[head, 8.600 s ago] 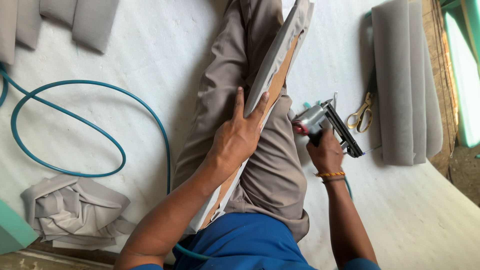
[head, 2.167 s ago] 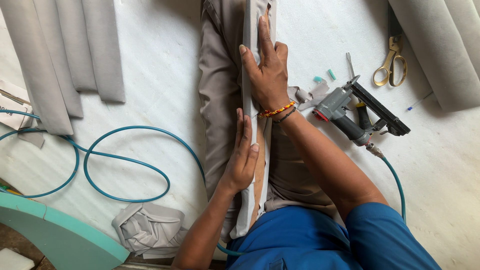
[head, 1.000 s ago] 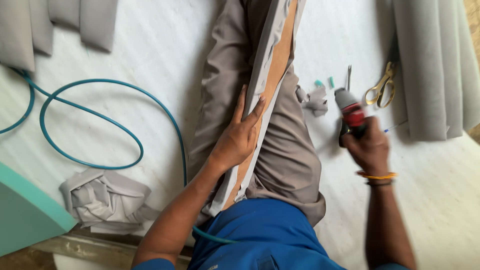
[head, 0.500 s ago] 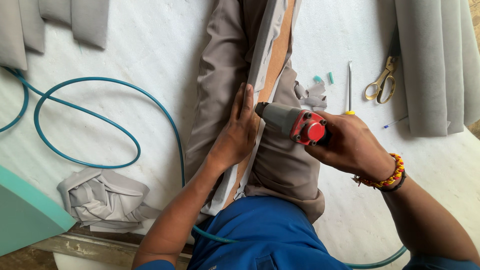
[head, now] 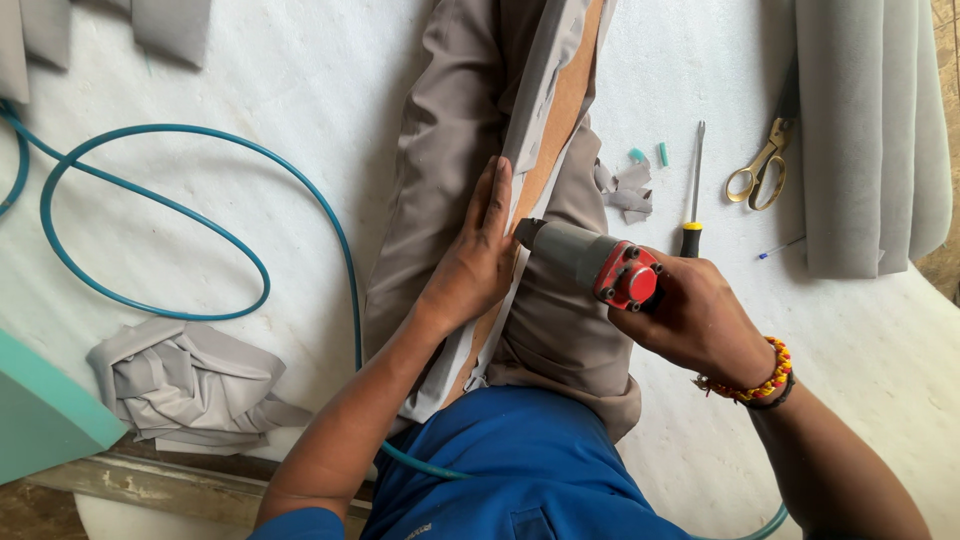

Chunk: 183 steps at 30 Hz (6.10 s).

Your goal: The person wraps a piece of grey fabric around a wooden frame and secures it using a pneumatic staple gun. They repeatedly fold the fabric edges and drive staples along the length of the frame to hold the material in place.

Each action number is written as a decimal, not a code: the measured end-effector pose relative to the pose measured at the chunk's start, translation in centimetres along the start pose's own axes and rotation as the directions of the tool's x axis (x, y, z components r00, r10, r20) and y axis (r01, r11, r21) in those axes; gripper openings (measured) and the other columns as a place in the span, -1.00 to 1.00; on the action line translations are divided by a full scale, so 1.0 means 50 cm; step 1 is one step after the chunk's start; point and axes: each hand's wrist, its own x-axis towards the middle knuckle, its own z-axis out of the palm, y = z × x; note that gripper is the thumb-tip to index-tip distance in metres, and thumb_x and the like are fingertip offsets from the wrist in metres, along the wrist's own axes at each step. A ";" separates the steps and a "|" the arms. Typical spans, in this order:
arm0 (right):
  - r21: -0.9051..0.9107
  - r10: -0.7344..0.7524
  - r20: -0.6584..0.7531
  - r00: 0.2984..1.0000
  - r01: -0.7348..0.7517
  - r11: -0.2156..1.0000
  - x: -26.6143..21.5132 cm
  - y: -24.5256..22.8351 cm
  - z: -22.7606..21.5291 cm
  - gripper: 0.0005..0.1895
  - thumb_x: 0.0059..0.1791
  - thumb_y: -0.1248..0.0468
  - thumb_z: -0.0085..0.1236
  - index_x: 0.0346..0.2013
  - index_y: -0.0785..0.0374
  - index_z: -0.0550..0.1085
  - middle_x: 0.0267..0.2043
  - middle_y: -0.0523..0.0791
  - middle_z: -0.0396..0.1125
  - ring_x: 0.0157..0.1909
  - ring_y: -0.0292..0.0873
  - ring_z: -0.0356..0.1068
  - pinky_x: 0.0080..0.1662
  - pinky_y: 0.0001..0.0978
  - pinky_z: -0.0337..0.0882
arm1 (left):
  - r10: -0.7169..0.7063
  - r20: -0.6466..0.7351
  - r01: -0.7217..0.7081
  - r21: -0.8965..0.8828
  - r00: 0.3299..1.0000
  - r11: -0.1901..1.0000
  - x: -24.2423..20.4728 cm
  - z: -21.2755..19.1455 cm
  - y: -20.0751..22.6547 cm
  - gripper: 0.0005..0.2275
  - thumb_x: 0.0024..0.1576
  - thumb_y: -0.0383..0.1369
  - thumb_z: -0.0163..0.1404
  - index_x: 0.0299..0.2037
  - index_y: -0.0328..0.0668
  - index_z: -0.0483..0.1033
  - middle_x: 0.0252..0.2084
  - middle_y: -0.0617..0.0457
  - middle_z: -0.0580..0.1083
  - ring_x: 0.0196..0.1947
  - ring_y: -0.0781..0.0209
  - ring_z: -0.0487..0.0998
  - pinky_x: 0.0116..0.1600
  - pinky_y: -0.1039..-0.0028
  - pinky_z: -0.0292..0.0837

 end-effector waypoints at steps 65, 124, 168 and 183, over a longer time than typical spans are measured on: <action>0.000 -0.134 -0.047 0.990 0.135 0.991 0.087 0.032 -0.098 -0.75 -0.13 0.27 0.31 -0.23 0.32 0.51 -0.59 -0.13 0.45 -0.59 -0.28 0.50 -0.41 -0.41 0.48 | -0.252 0.125 0.232 0.156 0.960 0.960 0.071 -0.035 0.053 -0.36 0.21 -0.50 -0.18 0.52 -0.07 -0.12 0.57 -0.48 -0.27 0.35 -0.44 0.24 0.29 0.20 0.43; 0.743 0.082 -0.623 0.778 0.556 0.372 0.361 0.124 0.093 -0.14 0.10 0.22 0.11 0.57 -0.04 -0.13 0.04 0.04 0.34 -0.14 -0.13 0.46 -0.10 -0.22 0.57 | 0.264 0.016 -0.213 -0.548 0.964 0.809 -0.068 0.019 -0.031 -0.39 0.41 -0.12 -0.28 0.58 -0.34 -0.11 0.68 -0.14 -0.16 0.70 0.03 -0.21 0.71 0.27 -0.34; -0.485 -0.243 -0.688 0.684 -0.185 0.855 0.043 0.380 0.206 -0.50 0.00 0.18 0.37 0.01 0.42 0.32 -0.03 0.12 0.20 0.02 0.17 0.22 0.06 -0.04 0.28 | 0.036 0.063 -0.046 0.170 0.997 0.984 -0.081 0.045 0.083 -0.27 0.12 -0.60 -0.05 0.53 0.12 0.03 0.58 -0.35 -0.20 0.33 -0.52 0.27 0.34 0.07 0.34; 0.003 -0.049 -0.595 0.802 0.063 0.998 -0.081 0.337 0.064 -0.59 -0.01 0.30 0.30 0.07 0.35 0.40 -0.20 0.00 0.42 -0.22 -0.09 0.43 -0.15 -0.32 0.46 | -0.022 0.091 0.003 0.211 0.996 0.978 -0.077 0.053 0.073 -0.36 0.17 -0.58 -0.10 0.49 0.09 0.09 0.53 -0.49 -0.25 0.35 -0.60 0.19 0.32 0.06 0.34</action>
